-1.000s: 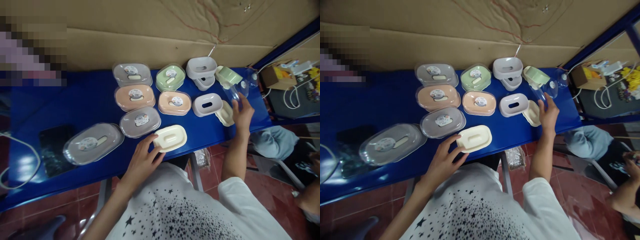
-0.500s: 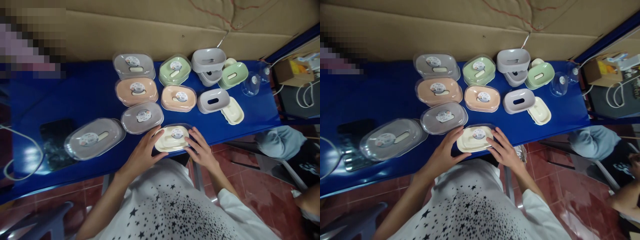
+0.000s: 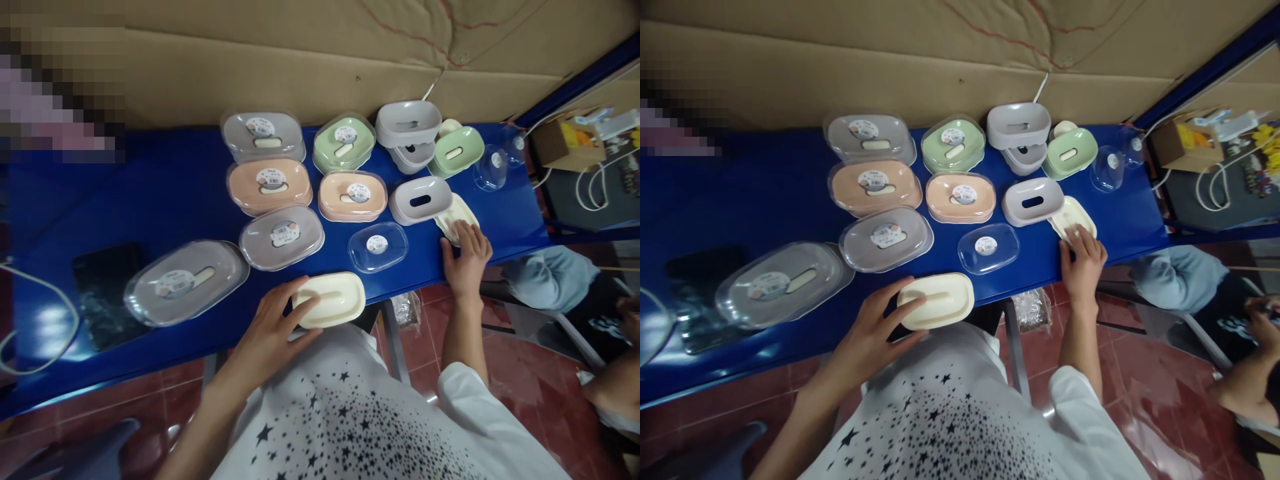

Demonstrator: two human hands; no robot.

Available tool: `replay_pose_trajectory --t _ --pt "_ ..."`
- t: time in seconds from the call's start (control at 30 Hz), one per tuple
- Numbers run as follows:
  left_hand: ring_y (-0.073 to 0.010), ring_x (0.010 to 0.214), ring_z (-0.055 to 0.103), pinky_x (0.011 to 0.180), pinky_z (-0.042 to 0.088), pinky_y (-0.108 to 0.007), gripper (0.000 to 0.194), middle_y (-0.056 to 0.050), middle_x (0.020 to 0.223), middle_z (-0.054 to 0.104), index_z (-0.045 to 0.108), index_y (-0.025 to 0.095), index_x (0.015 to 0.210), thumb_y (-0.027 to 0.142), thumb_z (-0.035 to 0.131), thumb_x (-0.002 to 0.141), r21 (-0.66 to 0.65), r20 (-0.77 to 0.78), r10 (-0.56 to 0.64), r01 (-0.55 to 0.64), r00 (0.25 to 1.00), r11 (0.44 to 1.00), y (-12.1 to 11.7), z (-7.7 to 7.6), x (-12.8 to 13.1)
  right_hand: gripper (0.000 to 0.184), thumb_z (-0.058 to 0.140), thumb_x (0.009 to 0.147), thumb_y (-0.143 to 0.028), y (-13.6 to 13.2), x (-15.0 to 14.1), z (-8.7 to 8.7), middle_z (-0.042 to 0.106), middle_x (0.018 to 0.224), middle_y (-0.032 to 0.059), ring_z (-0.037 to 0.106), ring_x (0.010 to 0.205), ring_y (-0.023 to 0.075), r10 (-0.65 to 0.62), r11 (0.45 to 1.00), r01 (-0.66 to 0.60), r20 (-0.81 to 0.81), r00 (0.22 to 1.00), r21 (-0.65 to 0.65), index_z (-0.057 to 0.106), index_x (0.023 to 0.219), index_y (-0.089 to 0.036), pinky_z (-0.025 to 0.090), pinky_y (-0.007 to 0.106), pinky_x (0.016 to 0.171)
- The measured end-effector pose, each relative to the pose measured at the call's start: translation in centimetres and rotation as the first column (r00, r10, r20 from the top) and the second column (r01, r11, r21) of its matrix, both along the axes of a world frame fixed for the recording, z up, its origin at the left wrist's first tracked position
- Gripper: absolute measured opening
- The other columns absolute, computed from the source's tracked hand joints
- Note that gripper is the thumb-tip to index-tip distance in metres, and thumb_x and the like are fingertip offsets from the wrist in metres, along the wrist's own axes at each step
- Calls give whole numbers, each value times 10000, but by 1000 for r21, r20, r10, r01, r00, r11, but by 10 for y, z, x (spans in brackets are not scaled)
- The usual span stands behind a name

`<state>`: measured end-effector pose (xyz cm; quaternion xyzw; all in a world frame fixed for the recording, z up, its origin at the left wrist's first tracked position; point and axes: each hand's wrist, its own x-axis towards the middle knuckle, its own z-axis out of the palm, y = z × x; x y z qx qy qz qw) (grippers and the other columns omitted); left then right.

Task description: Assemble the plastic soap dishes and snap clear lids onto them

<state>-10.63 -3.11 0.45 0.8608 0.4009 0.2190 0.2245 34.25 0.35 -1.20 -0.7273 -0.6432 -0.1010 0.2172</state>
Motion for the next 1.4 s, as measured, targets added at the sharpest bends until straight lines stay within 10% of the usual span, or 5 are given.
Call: replay_pose_trajectory --t 0.23,0.57,1.07,1.3,1.4 --pt "-358 1407 607 1121 524 -587 369 -187 1575 565 637 250 1336 304 768 996 -18 70 80 -79 994 997 3 3 5 214 674 1030 -300 -73 -15 12 818 1137 114 767 1107 289 -12 974 18 -31 999 227 769 1201 -212 551 474 1006" --pt "-363 1402 628 1058 599 -536 574 -51 1700 473 641 354 1375 274 893 866 101 286 257 -296 923 950 -18 16 -12 363 658 1011 -113 -77 -161 -1 822 1158 0 751 1103 213 576 817 -575 -130 807 50 706 1326 -287 380 402 966" --pt "-455 1512 508 1121 512 -645 711 -162 1784 312 504 325 1530 181 832 916 182 -6 403 -395 915 900 -36 -9 4 496 701 1023 -175 -40 -98 33 791 1215 5 730 1133 249 493 870 -491 -85 866 43 635 1462 -397 429 432 1018" --pt "-370 1465 571 1085 619 -567 850 -69 1706 470 463 437 1618 57 746 912 246 118 183 -207 976 947 -31 -6 11 444 631 1074 -263 -46 -142 34 802 1241 -41 719 1163 185 802 585 -810 -164 574 28 603 1498 -394 488 366 1048" --pt "-345 1440 601 1081 638 -567 876 -17 1586 602 523 487 1572 -45 675 894 211 223 260 -307 939 928 -34 -4 -5 496 527 1114 -434 -8 -103 26 701 1485 28 626 1394 272 656 752 -659 -98 748 6 505 1608 -398 436 468 1169"
